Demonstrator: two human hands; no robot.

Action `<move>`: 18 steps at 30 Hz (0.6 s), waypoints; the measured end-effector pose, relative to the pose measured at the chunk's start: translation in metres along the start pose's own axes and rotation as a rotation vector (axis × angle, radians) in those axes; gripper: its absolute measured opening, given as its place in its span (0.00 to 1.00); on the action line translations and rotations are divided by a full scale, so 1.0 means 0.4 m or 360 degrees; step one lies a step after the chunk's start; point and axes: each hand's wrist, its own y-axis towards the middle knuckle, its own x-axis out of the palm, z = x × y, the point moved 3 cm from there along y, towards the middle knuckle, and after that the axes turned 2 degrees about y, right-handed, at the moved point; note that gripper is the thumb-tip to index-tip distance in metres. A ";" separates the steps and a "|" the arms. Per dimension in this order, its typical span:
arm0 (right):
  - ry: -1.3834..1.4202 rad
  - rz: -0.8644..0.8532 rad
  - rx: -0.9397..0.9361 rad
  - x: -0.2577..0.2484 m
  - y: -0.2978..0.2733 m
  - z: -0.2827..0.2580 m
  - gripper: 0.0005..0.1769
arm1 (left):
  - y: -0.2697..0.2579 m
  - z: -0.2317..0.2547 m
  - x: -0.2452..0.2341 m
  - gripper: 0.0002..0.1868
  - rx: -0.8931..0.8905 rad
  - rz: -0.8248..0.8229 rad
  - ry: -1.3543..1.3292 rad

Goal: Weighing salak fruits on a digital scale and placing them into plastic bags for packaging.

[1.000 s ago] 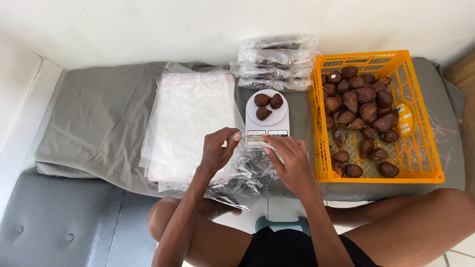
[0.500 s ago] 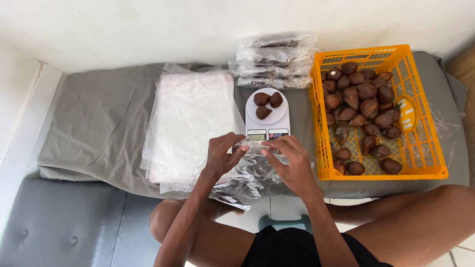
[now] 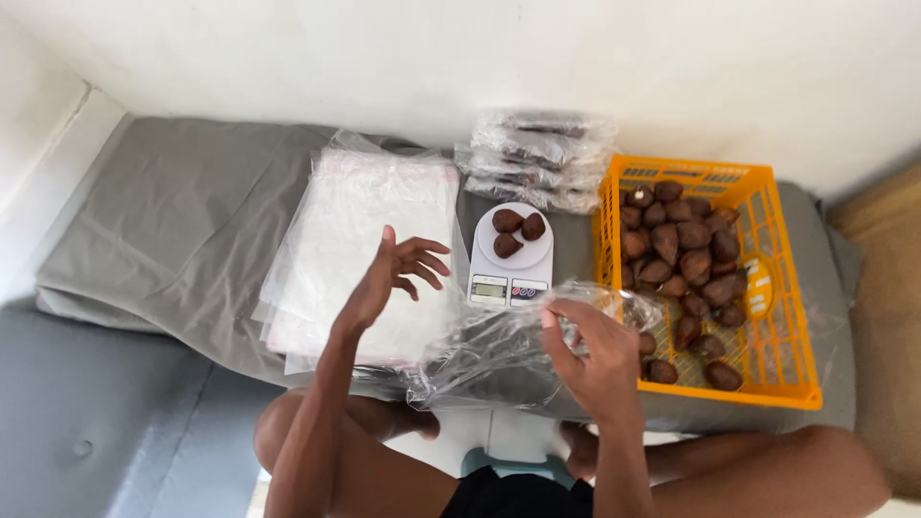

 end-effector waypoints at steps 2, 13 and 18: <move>0.0140 -0.0083 -0.0089 0.041 0.066 -0.008 0.03 | -0.011 0.037 -0.012 0.52 -0.0068 0.0108 0.0067; 0.0891 -0.0194 -0.0363 0.170 0.331 -0.142 0.10 | 0.039 -0.208 -0.087 0.50 -0.0386 0.0238 0.0107; 0.1232 -0.0139 -0.0384 0.066 0.271 -0.158 0.11 | -0.007 -0.199 -0.076 0.64 -0.0821 0.0061 0.0108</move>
